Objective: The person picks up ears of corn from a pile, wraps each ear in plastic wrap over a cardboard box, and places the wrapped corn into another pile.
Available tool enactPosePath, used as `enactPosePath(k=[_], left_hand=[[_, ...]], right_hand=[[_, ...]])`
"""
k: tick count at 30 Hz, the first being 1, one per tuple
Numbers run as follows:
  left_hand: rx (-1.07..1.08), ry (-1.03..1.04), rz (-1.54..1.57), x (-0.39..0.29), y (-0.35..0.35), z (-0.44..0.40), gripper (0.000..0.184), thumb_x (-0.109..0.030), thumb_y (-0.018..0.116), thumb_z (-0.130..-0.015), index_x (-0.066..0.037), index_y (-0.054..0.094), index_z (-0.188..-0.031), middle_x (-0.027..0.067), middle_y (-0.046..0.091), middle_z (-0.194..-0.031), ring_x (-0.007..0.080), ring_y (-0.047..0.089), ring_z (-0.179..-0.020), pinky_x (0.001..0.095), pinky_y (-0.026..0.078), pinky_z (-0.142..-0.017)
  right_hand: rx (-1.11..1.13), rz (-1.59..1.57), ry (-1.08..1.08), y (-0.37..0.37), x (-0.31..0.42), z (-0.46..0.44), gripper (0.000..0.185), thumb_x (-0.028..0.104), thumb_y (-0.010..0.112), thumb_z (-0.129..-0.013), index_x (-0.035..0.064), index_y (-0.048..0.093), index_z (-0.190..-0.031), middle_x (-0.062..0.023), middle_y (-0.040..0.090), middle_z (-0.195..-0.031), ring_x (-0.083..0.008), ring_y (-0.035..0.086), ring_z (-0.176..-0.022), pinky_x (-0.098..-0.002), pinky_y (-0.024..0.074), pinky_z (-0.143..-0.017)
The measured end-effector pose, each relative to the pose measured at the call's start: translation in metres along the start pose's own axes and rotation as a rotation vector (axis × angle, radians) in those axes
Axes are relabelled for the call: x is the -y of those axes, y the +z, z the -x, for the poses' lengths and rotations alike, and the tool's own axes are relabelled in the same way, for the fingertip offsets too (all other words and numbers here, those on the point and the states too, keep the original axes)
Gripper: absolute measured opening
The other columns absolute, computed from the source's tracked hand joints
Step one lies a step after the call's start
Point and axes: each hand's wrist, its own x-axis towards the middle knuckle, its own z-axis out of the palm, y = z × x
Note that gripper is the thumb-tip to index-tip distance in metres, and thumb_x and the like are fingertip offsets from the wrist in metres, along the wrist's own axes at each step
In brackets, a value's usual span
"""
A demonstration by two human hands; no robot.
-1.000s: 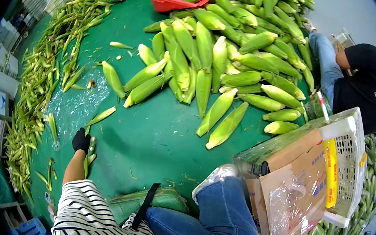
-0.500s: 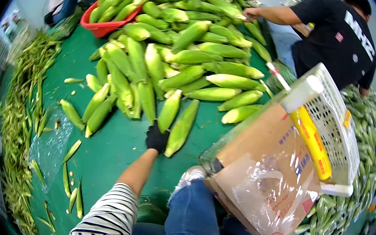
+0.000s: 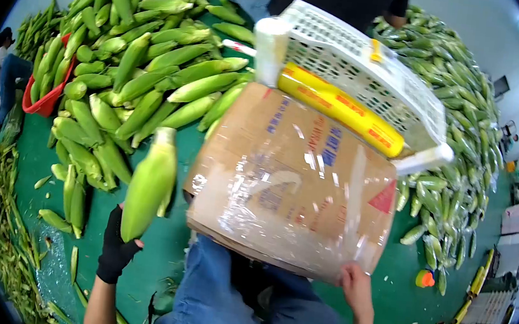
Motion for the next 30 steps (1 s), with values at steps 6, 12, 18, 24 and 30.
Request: enactPosePath(k=[6, 12, 18, 24, 30], left_hand=[[0.550, 0.879, -0.349, -0.170, 0.133, -0.089, 0.069, -0.027, 0.079, -0.072, -0.022, 0.051, -0.135, 0.0147, 0.065, -0.105, 0.0320, 0.065, -0.082, 0.0408, 0.052, -0.068], [1.023, 0.506, -0.526, -0.182, 0.220, -0.129, 0.059, -0.052, 0.062, -0.086, -0.016, 0.056, -0.132, 0.0164, 0.065, -0.114, 0.0340, 0.065, -0.099, 0.0380, 0.052, -0.086], [1.153, 0.363, -0.546, -0.191, 0.223, -0.145, 0.063, -0.054, 0.059, -0.086, -0.016, 0.052, -0.136, 0.0203, 0.064, -0.110, 0.0352, 0.062, -0.103, 0.0405, 0.050, -0.086], [0.432, 0.616, -0.339, -0.120, 0.190, -0.095, 0.091, -0.039, 0.082, -0.069, -0.003, 0.040, -0.140, 0.0209, 0.059, -0.115, 0.0368, 0.060, -0.102, 0.0435, 0.048, -0.090], [0.365, 0.089, 0.027, -0.111, 0.153, -0.125, 0.015, -0.010, 0.065, -0.087, -0.002, 0.066, -0.099, 0.0083, 0.067, -0.087, 0.0166, 0.063, -0.079, 0.0296, 0.050, -0.072]], right_hand=[[-0.235, 0.297, -0.145, 0.017, 0.002, 0.013, 0.011, 0.015, 0.056, -0.092, 0.0051, 0.057, -0.097, -0.0160, 0.066, -0.080, -0.0357, 0.065, -0.073, -0.0420, 0.0516, -0.065], [-0.232, -0.145, -0.085, 0.000, 0.021, 0.040, 0.015, 0.008, 0.059, -0.089, 0.0053, 0.053, -0.103, -0.0133, 0.066, -0.085, -0.0278, 0.066, -0.075, -0.0369, 0.0519, -0.070], [-0.277, 0.029, -0.687, -0.028, 0.063, -0.044, 0.059, 0.023, 0.076, -0.078, 0.0063, 0.048, -0.128, -0.0156, 0.053, -0.122, -0.0332, 0.054, -0.109, -0.0419, 0.0453, -0.093], [-0.168, 0.443, -0.690, -0.022, 0.070, -0.114, 0.076, 0.031, 0.083, -0.061, 0.0112, 0.052, -0.127, -0.0117, 0.055, -0.115, -0.0313, 0.054, -0.107, -0.0441, 0.0439, -0.093], [-0.119, 0.424, -0.719, -0.026, 0.070, -0.127, 0.074, 0.029, 0.084, -0.057, 0.0108, 0.056, -0.123, -0.0108, 0.056, -0.109, -0.0303, 0.054, -0.104, -0.0432, 0.0443, -0.090]])
